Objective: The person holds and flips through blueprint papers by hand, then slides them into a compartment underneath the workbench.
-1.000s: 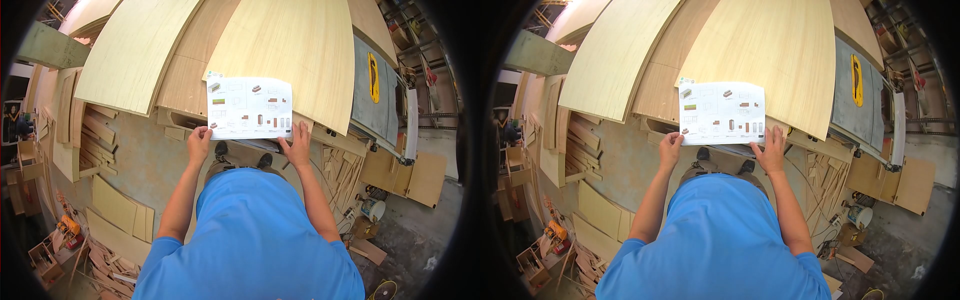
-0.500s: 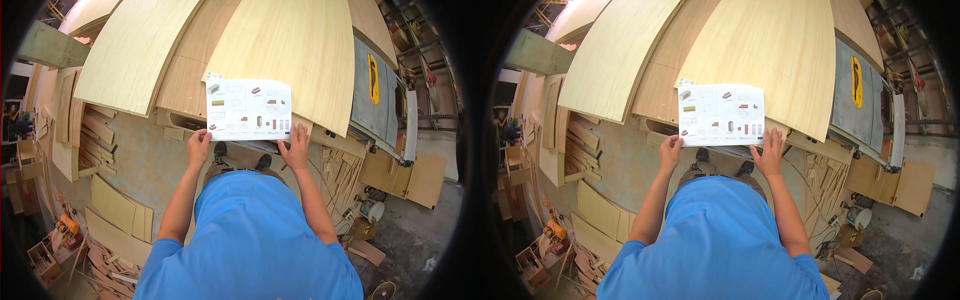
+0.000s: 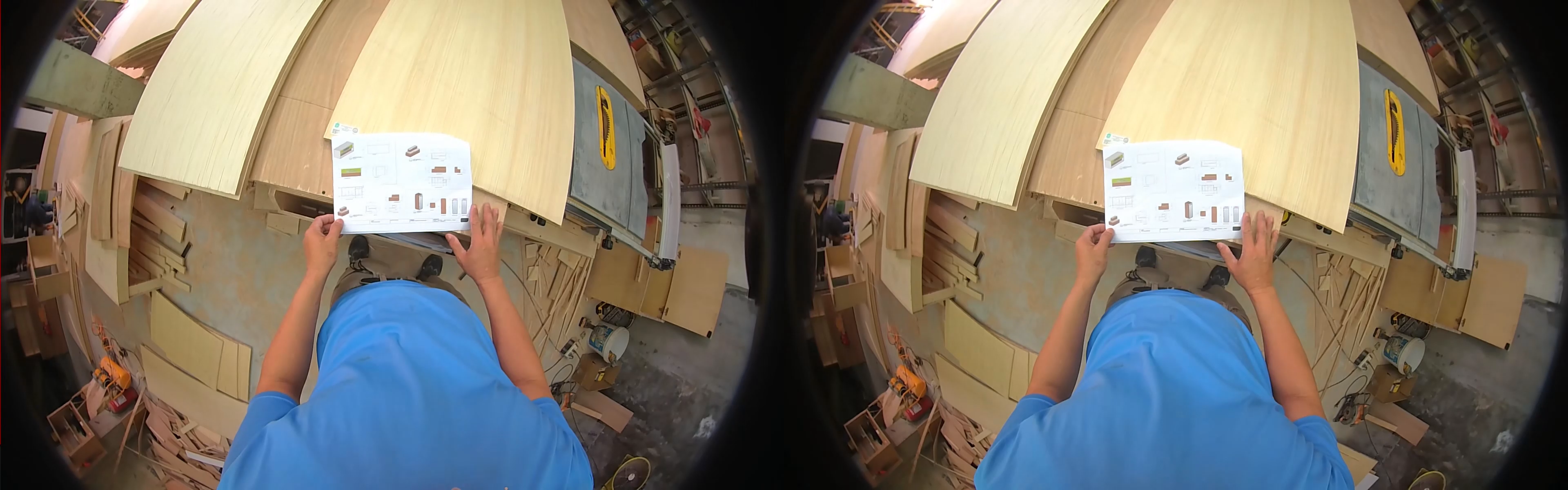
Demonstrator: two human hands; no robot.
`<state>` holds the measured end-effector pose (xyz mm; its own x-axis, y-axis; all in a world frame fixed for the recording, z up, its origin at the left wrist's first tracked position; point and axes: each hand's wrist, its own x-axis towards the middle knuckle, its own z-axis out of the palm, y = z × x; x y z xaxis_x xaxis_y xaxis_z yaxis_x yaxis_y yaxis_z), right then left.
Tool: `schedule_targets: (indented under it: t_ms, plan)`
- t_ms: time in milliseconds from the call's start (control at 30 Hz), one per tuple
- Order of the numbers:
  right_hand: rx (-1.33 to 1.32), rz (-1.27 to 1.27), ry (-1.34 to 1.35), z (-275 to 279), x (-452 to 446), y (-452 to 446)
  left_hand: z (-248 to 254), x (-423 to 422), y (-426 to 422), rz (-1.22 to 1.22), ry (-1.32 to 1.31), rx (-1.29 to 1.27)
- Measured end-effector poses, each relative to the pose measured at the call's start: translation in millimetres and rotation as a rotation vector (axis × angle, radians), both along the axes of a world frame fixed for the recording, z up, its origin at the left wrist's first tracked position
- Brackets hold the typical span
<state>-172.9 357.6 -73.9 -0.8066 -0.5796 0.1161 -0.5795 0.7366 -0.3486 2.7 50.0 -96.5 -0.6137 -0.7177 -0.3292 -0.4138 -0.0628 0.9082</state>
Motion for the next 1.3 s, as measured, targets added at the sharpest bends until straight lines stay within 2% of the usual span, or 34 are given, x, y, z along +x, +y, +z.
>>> schedule_targets:
  t_ms: [533, 867, 1067, 1300]
  plan:
    - [-0.004, -0.001, -0.019, 0, 0, 0, -7, 0, 1, 0.020, 0.015, 0.003]
    - [-0.062, -0.024, -0.055, -2, -1, 2, 7, -4, 3, -0.007, -0.014, 0.009]
    - [-0.109, -0.038, -0.062, -2, -1, 4, 6, -5, 0, -0.006, -0.005, -0.110]
    - [-0.127, -0.043, -0.051, -2, -1, 4, 3, -5, -6, 0.040, -0.001, -0.052]
